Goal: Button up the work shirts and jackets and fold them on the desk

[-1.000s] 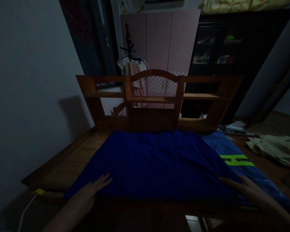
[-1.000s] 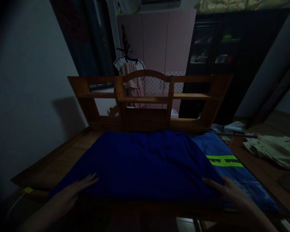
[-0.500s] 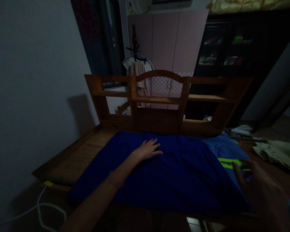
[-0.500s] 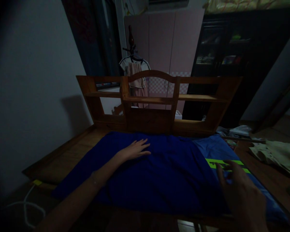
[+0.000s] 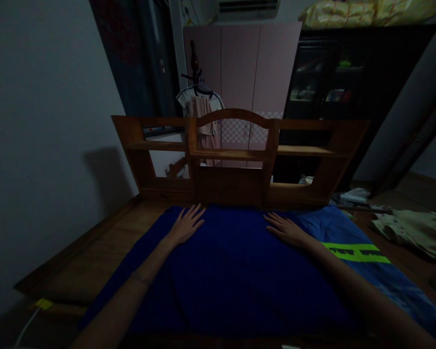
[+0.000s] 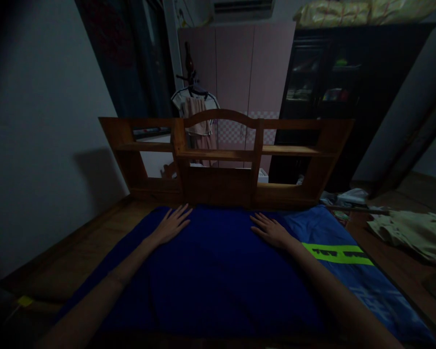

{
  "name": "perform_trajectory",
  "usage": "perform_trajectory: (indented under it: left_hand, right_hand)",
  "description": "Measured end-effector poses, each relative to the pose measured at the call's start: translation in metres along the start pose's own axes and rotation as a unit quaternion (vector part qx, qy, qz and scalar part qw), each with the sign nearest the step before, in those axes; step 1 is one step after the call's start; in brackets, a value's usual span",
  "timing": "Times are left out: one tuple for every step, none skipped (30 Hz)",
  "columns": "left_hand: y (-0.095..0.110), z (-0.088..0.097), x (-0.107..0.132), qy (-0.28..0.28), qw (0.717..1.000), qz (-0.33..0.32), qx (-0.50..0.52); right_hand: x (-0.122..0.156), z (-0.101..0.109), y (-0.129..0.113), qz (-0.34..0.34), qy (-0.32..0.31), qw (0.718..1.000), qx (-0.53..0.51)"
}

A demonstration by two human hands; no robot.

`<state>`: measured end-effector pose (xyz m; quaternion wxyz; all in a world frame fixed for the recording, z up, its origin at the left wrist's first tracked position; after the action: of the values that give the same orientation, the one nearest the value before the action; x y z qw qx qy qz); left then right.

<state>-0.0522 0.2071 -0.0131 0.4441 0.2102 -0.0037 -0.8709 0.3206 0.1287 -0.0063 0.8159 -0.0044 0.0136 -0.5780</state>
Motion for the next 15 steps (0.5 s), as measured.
perform_trajectory:
  left_hand:
    - [-0.025,0.001,0.005,-0.002,1.0,0.031,0.001]
    - [-0.046,0.002,0.01,-0.004,0.999,0.048,0.002]
    - [-0.062,0.002,0.013,-0.007,0.998,0.059,0.002]
    - [-0.073,0.001,0.016,-0.01,0.998,0.062,0.0]
    - [-0.08,0.0,0.017,-0.011,0.998,0.063,-0.003]
    - [-0.083,0.0,0.018,-0.012,0.998,0.063,-0.008]
    - [-0.083,0.0,0.018,-0.009,0.998,0.063,-0.012]
    - [-0.082,0.0,0.018,-0.002,0.998,0.063,-0.016]
    - [-0.079,0.002,0.018,0.01,0.998,0.065,-0.018]
    - [-0.077,0.005,0.019,0.025,0.997,0.069,-0.019]
    - [-0.074,0.009,0.02,0.042,0.996,0.073,-0.021]
    - [-0.073,0.012,0.021,0.057,0.995,0.078,-0.023]
    - [-0.072,0.014,0.022,0.067,0.994,0.084,-0.024]
    - [-0.072,0.017,0.023,0.073,0.993,0.088,-0.025]
    - [-0.072,0.019,0.023,0.077,0.993,0.09,-0.025]
  right_hand:
    - [-0.001,-0.004,0.008,-0.006,0.012,1.0,-0.006]
    - [-0.002,-0.006,0.013,-0.007,0.026,1.0,-0.009]
    - [-0.002,-0.008,0.015,-0.006,0.041,0.999,-0.009]
    - [-0.001,-0.009,0.016,-0.005,0.055,0.998,-0.009]
    - [-0.001,-0.009,0.017,-0.004,0.067,0.998,-0.009]
    - [0.0,-0.009,0.016,-0.005,0.079,0.997,-0.01]
    - [0.001,-0.008,0.016,-0.004,0.089,0.996,-0.011]
    - [0.002,-0.007,0.015,-0.003,0.1,0.995,-0.013]
    - [0.003,-0.006,0.014,-0.002,0.111,0.994,-0.015]
    - [0.004,-0.004,0.013,0.0,0.123,0.992,-0.017]
    - [0.005,-0.003,0.012,0.0,0.137,0.99,-0.018]
    - [0.007,-0.001,0.012,-0.001,0.152,0.988,-0.019]
    - [0.008,0.001,0.012,-0.003,0.167,0.986,-0.018]
    - [0.01,0.002,0.012,-0.007,0.182,0.983,-0.015]
    - [0.011,0.003,0.013,-0.011,0.193,0.981,-0.009]
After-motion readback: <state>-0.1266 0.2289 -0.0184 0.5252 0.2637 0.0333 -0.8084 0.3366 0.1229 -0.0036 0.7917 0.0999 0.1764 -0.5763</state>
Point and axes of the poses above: each hand's wrist, its own x-axis away from the middle knuckle, its own z-axis out of the back of the hand, y = z × x, the point moved 7 cm from there along -x, towards the middle knuckle, and after that the axes turned 8 degrees about x, right-handed, at the moved point
